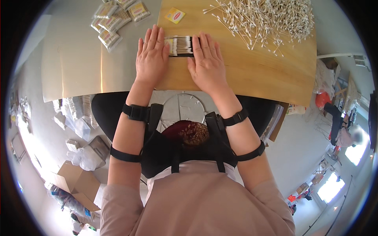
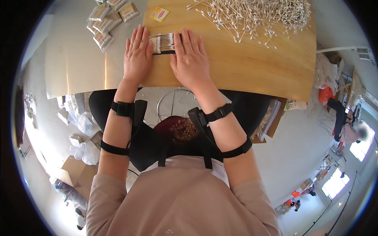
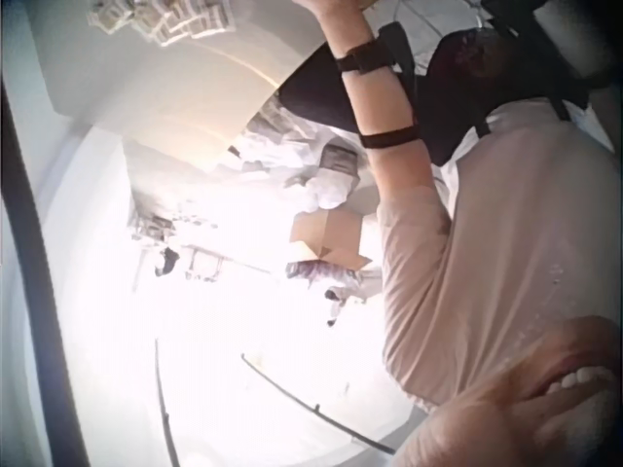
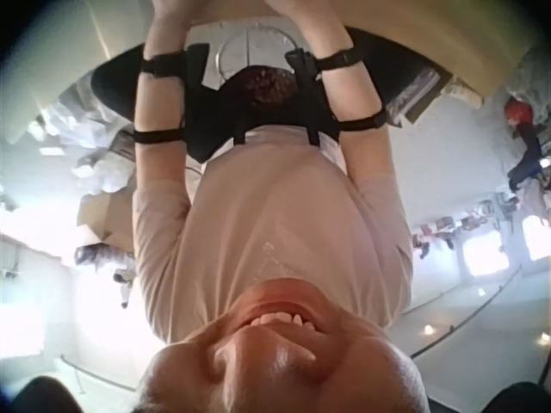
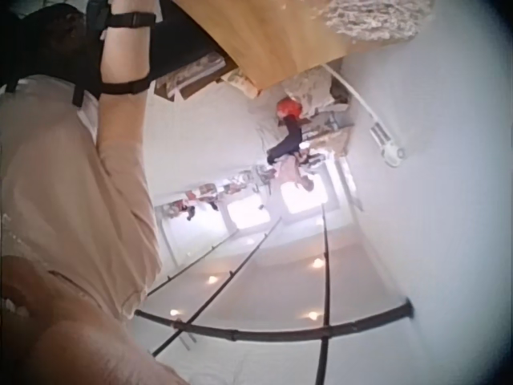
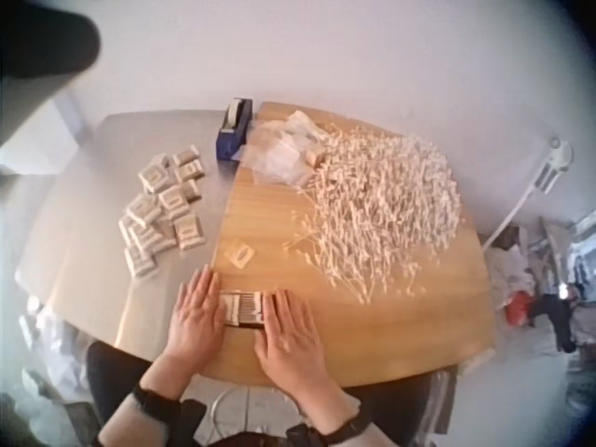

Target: Sorting and packaging cotton swabs into small plastic boxes.

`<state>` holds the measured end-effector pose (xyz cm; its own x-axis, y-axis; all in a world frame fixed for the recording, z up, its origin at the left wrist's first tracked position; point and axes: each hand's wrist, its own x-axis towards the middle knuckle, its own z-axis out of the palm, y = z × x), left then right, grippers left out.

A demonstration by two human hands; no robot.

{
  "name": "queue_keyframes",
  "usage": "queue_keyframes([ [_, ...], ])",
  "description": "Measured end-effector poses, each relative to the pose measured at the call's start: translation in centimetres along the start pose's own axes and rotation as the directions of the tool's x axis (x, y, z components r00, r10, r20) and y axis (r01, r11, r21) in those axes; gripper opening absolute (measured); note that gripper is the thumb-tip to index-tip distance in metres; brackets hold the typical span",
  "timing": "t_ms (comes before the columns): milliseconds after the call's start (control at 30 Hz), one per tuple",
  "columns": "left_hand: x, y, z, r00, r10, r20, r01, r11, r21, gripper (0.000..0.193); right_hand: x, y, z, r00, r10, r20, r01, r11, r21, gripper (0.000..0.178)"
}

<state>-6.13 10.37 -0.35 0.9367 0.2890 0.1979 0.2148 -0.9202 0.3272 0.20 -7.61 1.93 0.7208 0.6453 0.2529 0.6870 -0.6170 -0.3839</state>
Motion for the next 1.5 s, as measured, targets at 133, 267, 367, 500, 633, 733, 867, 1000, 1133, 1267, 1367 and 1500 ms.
queue_keyframes([
  [133, 0.4, 0.3, 0.0, 1.0, -0.004, -0.026, 0.005, 0.999, 0.054, 0.051, 0.2, -0.7, 0.2, 0.995, -0.088, 0.052, 0.092, 0.992, -0.089, 0.065],
  [267, 0.4, 0.5, -0.3, 1.0, -0.016, -0.019, 0.017, 0.997, 0.07, 0.051, 0.2, -0.9, 0.3, 0.993, -0.076, 0.085, 0.084, 0.991, -0.1, 0.064],
  [367, 0.6, 0.5, -0.8, 0.998, -0.033, -0.054, 0.032, 0.999, -0.017, 0.049, 0.3, -0.5, 0.4, 0.998, -0.034, 0.053, 0.035, 0.999, -0.027, 0.067],
  [500, 1.1, -0.5, -1.7, 0.988, -0.13, -0.086, 0.06, 0.825, -0.562, 0.047, 0.7, 0.5, -0.4, 0.998, -0.009, 0.066, 0.016, 0.993, -0.117, 0.072],
  [633, 1.2, 0.6, -2.5, 0.938, -0.323, 0.125, 0.199, 0.208, -0.958, 0.052, 1.0, 0.4, -0.5, 0.993, -0.037, 0.116, 0.055, 0.986, -0.158, 0.076],
  [733, 0.9, 0.5, -2.4, 0.942, -0.303, 0.146, 0.179, 0.085, -0.98, 0.056, 1.3, -0.3, -0.2, 0.991, -0.04, 0.125, 0.057, 0.989, -0.139, 0.078],
  [867, 1.0, 0.3, -2.2, 0.935, -0.327, 0.14, 0.158, 0.029, -0.987, 0.06, 1.5, -0.7, -0.3, 0.984, -0.035, 0.175, 0.056, 0.991, -0.12, 0.079],
  [1000, 1.2, 0.6, -2.6, 0.922, -0.353, 0.157, 0.137, -0.082, -0.987, 0.062, 1.8, -1.4, -0.1, 0.977, -0.053, 0.206, 0.08, 0.989, -0.121, 0.081],
  [1133, 1.3, 0.7, -2.7, 0.924, -0.348, 0.158, 0.131, -0.101, -0.986, 0.066, 2.0, -2.9, 0.7, 0.977, -0.047, 0.208, 0.066, 0.994, -0.089, 0.083],
  [1267, 1.3, 0.7, -3.1, 0.926, -0.341, 0.163, 0.139, -0.094, -0.986, 0.067, 2.2, -3.3, 0.8, 0.974, -0.024, 0.226, 0.047, 0.994, -0.097, 0.084],
  [1367, 1.3, 0.6, -3.2, 0.905, -0.388, 0.174, 0.132, -0.133, -0.982, 0.067, 1.8, -2.6, 0.8, 0.98, -0.005, 0.2, 0.015, 0.999, -0.049, 0.084],
  [1500, 1.4, 0.0, -2.7, 0.924, -0.358, 0.133, 0.114, -0.073, -0.991, 0.067, 1.9, -2.8, 0.9, 0.98, -0.014, 0.199, 0.034, 0.994, -0.1, 0.083],
])
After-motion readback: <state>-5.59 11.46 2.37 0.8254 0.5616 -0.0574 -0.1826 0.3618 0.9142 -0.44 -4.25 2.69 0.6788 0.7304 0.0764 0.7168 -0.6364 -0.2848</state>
